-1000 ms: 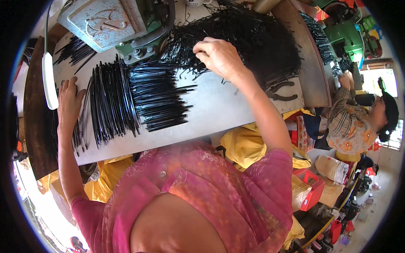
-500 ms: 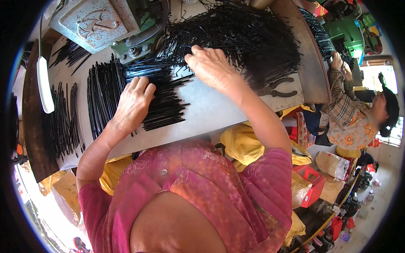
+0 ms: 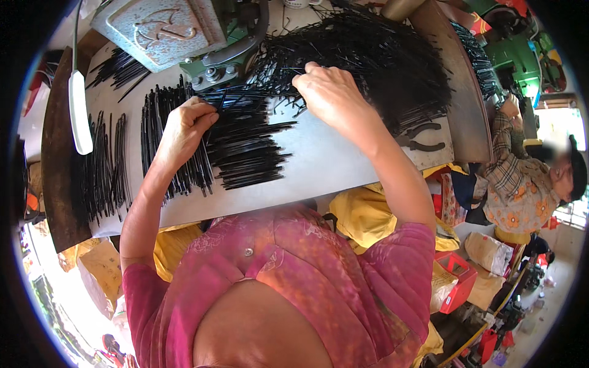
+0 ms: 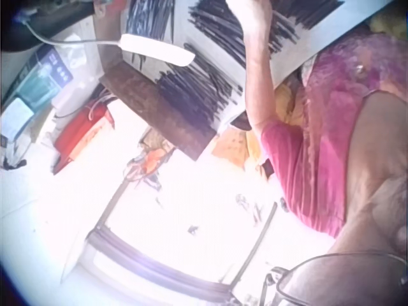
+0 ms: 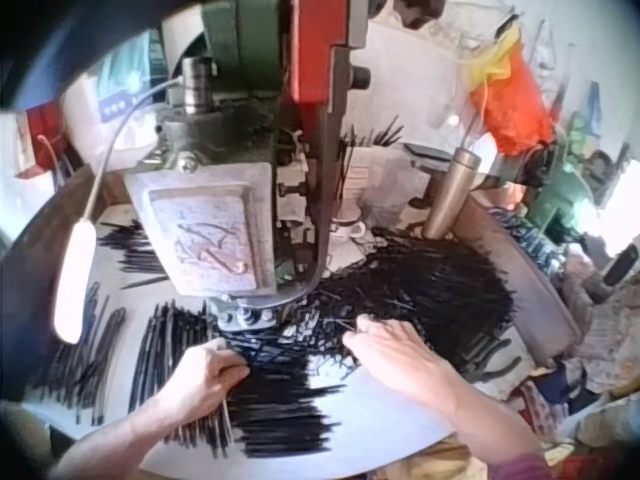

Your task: Use a specialized press machine to assemble black plastic rods into a fan-like component.

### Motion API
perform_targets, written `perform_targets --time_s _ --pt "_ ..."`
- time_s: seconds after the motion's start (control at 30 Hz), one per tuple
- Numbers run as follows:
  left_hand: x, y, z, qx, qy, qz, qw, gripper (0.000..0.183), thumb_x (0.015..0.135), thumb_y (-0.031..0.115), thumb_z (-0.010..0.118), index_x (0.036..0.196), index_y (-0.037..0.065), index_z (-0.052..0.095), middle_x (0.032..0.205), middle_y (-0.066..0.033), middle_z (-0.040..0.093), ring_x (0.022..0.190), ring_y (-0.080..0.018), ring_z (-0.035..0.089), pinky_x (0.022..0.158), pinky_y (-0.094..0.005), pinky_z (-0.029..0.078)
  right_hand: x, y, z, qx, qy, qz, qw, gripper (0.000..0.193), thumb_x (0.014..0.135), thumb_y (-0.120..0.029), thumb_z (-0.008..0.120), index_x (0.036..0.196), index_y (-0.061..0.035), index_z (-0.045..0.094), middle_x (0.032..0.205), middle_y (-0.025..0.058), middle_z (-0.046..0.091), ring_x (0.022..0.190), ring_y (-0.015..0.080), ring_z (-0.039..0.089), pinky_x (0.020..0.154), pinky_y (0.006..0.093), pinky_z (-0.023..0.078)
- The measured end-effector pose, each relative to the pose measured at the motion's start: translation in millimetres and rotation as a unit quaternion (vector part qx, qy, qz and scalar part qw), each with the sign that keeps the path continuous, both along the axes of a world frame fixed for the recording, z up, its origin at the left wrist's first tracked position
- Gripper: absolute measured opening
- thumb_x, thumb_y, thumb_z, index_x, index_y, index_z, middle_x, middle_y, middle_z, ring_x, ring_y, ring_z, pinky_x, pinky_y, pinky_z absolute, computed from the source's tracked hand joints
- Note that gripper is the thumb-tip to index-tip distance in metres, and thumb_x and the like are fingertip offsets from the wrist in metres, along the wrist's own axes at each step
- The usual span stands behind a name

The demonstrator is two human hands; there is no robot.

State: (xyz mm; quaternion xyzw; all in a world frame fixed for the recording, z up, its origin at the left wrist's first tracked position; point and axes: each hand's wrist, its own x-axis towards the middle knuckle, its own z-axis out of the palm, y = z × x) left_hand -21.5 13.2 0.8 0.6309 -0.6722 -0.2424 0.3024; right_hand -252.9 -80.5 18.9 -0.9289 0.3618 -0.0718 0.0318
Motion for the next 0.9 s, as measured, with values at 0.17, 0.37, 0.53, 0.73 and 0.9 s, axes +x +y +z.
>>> perform_targets --time_s 0.17,0.37,0.53,0.73,0.9 --pt "9.4 -7.5 -6.5 0.094 0.122 0.04 0.987 0.013 0.074 0.005 0.057 0.083 -0.005 0.057 0.069 -0.0058 0.056 0.06 -0.0123 0.051 0.056 -0.0236 0.04 6.0 -2.0 11.1 0.06 0.025 -0.005 0.998 0.005 0.072 -0.003 0.049 0.072 -0.0011 0.054 0.077 0.0136 0.055 0.072 0.0314 0.054 0.063 0.0377 0.044" --pt "5.5 -18.1 8.5 0.143 0.174 0.051 0.973 0.013 0.074 0.007 0.052 0.077 -0.006 0.052 0.063 -0.009 0.057 0.06 -0.0137 0.054 0.059 -0.027 0.043 0.5 -10.0 17.1 0.074 0.044 0.016 0.996 0.005 0.067 -0.004 0.048 0.069 -0.0017 0.052 0.073 0.0156 0.055 0.075 0.032 0.054 0.064 0.0408 0.043" --pt "-1.0 -23.8 4.0 0.122 0.183 0.057 0.974 0.021 0.076 0.013 0.057 0.087 -0.005 0.052 0.067 -0.0064 0.054 0.06 -0.0117 0.055 0.053 -0.0211 0.045 -8.4 -14.1 14.7 0.121 0.019 0.049 0.991 0.008 0.061 -0.006 0.055 0.064 -0.0011 0.05 0.065 0.0166 0.053 0.068 0.0328 0.055 0.056 0.0402 0.044" --pt "11.2 -24.2 -6.6 0.129 0.209 -0.039 0.969 0.009 0.079 0.007 0.052 0.076 -0.001 0.052 0.061 -0.0034 0.053 0.051 -0.0087 0.051 0.043 -0.0187 0.036 -0.8 -4.5 17.7 0.125 0.079 0.01 0.989 0.022 0.059 -0.007 0.055 0.076 0.0044 0.061 0.081 0.0164 0.061 0.079 0.0297 0.058 0.066 0.0382 0.047" --pt "11.1 -26.6 -4.2 0.082 0.129 -0.048 0.987 0.006 0.077 0.003 0.05 0.079 -0.002 0.053 0.059 -0.0026 0.051 0.048 -0.0076 0.047 0.043 -0.02 0.034 -8.0 -1.6 11.6 0.145 -0.053 0.016 0.988 0.015 0.059 -0.008 0.053 0.071 -0.003 0.061 0.073 0.0149 0.06 0.072 0.0318 0.057 0.062 0.0386 0.047"
